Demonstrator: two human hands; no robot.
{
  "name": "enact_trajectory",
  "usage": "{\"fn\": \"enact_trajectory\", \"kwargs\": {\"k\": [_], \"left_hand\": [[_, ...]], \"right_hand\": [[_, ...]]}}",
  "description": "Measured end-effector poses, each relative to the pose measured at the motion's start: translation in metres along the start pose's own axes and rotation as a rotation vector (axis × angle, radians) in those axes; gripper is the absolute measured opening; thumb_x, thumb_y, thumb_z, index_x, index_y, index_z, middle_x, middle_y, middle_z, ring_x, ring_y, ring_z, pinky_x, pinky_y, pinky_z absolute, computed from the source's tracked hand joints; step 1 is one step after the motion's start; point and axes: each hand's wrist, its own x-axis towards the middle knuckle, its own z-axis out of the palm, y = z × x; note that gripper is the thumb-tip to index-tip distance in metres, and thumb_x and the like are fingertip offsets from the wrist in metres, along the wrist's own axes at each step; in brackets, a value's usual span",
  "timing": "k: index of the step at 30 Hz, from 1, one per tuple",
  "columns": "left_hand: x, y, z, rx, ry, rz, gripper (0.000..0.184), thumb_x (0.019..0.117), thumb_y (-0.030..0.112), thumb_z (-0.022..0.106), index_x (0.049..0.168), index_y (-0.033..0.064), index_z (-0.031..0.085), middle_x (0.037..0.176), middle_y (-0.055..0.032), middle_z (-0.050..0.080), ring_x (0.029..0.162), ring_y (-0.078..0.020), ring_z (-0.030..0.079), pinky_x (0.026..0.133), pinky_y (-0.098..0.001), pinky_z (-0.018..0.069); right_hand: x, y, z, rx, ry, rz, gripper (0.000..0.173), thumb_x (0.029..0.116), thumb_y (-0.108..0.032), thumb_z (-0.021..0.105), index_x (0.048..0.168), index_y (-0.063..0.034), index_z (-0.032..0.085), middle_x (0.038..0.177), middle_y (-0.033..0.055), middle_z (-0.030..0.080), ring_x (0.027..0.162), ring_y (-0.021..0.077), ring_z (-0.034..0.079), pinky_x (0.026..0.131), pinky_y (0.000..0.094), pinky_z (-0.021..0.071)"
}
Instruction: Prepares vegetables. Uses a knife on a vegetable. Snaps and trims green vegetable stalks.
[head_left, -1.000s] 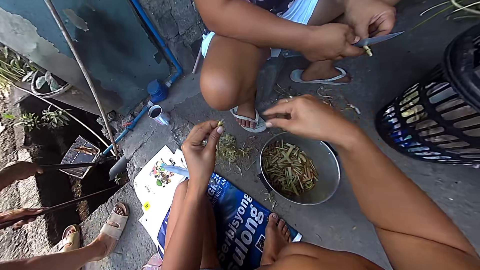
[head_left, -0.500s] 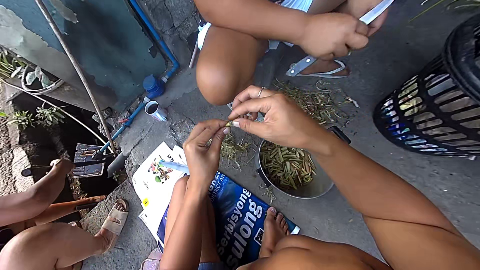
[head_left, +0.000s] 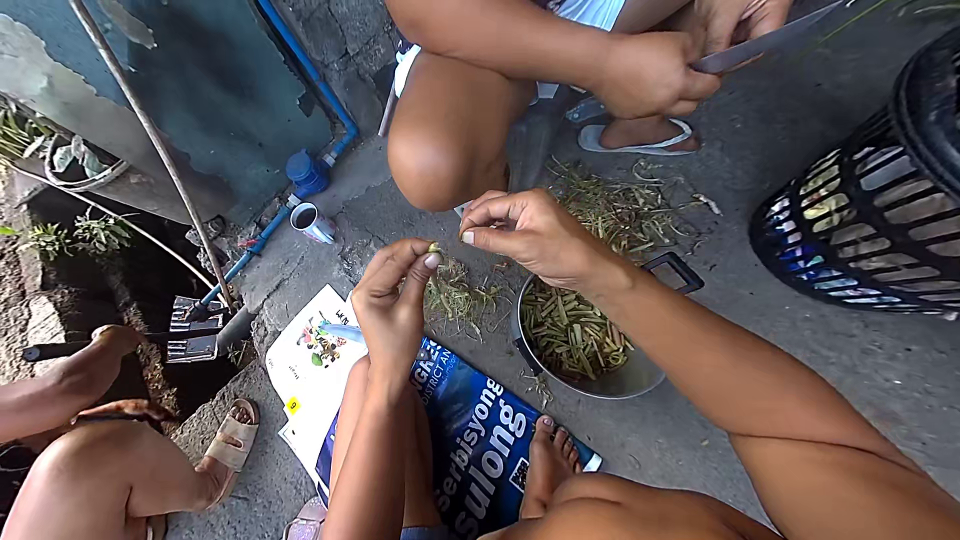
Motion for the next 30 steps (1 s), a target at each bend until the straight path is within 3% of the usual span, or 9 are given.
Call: {"fn": "enact_trajectory", "kwargs": {"k": [2, 5, 8, 14, 21, 30], "left_hand": [[0.001, -0.001, -0.004, -0.019, 0.034, -0.048, 0.011, 0.0959, 0.005, 0.069, 0.105, 0.0032, 0.075, 0.104, 0.0005, 0.072, 0.093, -0.0053, 0.069, 0.083, -0.0229, 0.0591], [0.001, -0.003, -0.003, -0.006, 0.07, -0.079, 0.011, 0.0942, 0.005, 0.072, 0.105, 0.003, 0.076, 0.1, 0.0008, 0.072, 0.086, -0.004, 0.068, 0.078, -0.0211, 0.059], [-0.001, -0.002, 0.001, 0.035, 0.062, -0.047, 0.011, 0.0936, 0.004, 0.072, 0.104, 0.0018, 0.075, 0.098, 0.0001, 0.073, 0.084, -0.0042, 0.069, 0.078, -0.0216, 0.0591], [-0.002, -0.001, 0.007, 0.131, 0.057, 0.03, 0.013, 0.0911, 0.005, 0.075, 0.103, 0.0003, 0.075, 0.099, -0.0022, 0.073, 0.084, -0.0042, 0.069, 0.076, -0.02, 0.0595], [-0.002, -0.001, 0.006, 0.096, 0.035, -0.003, 0.012, 0.0918, 0.005, 0.074, 0.103, 0.0016, 0.076, 0.099, -0.0018, 0.073, 0.086, -0.0055, 0.069, 0.078, -0.0216, 0.0594], [-0.002, -0.008, -0.005, -0.174, 0.073, -0.25, 0.01, 0.0953, 0.006, 0.07, 0.102, 0.0072, 0.078, 0.097, 0.0025, 0.074, 0.084, -0.0047, 0.068, 0.078, -0.0223, 0.0575]], "right_hand": [[0.0, 0.003, 0.0, 0.024, 0.039, 0.022, 0.01, 0.0908, -0.009, 0.066, 0.085, -0.0084, 0.074, 0.1, 0.0018, 0.069, 0.095, 0.005, 0.064, 0.08, 0.0206, 0.0526], [-0.004, -0.008, 0.002, -0.064, 0.085, -0.052, 0.009, 0.0922, -0.011, 0.067, 0.09, -0.0087, 0.075, 0.106, 0.0029, 0.068, 0.09, 0.0051, 0.064, 0.073, 0.0182, 0.0538], [-0.008, -0.022, 0.009, -0.143, 0.089, -0.135, 0.012, 0.0932, -0.016, 0.067, 0.096, -0.0102, 0.077, 0.107, 0.0015, 0.065, 0.087, 0.0021, 0.061, 0.071, 0.015, 0.0513], [-0.013, -0.029, 0.017, -0.306, 0.089, -0.242, 0.008, 0.0908, -0.013, 0.071, 0.092, -0.0103, 0.078, 0.104, 0.004, 0.063, 0.084, 0.0058, 0.058, 0.066, 0.0169, 0.0477], [-0.008, -0.017, 0.018, -0.237, 0.086, -0.209, 0.008, 0.0899, -0.013, 0.067, 0.087, -0.0122, 0.074, 0.106, 0.0008, 0.065, 0.086, 0.0013, 0.059, 0.069, 0.0142, 0.047], [-0.008, 0.002, 0.032, -0.001, 0.033, -0.026, 0.011, 0.088, -0.005, 0.067, 0.08, -0.0068, 0.074, 0.104, 0.0056, 0.069, 0.085, 0.0092, 0.063, 0.065, 0.0211, 0.0514]]}}
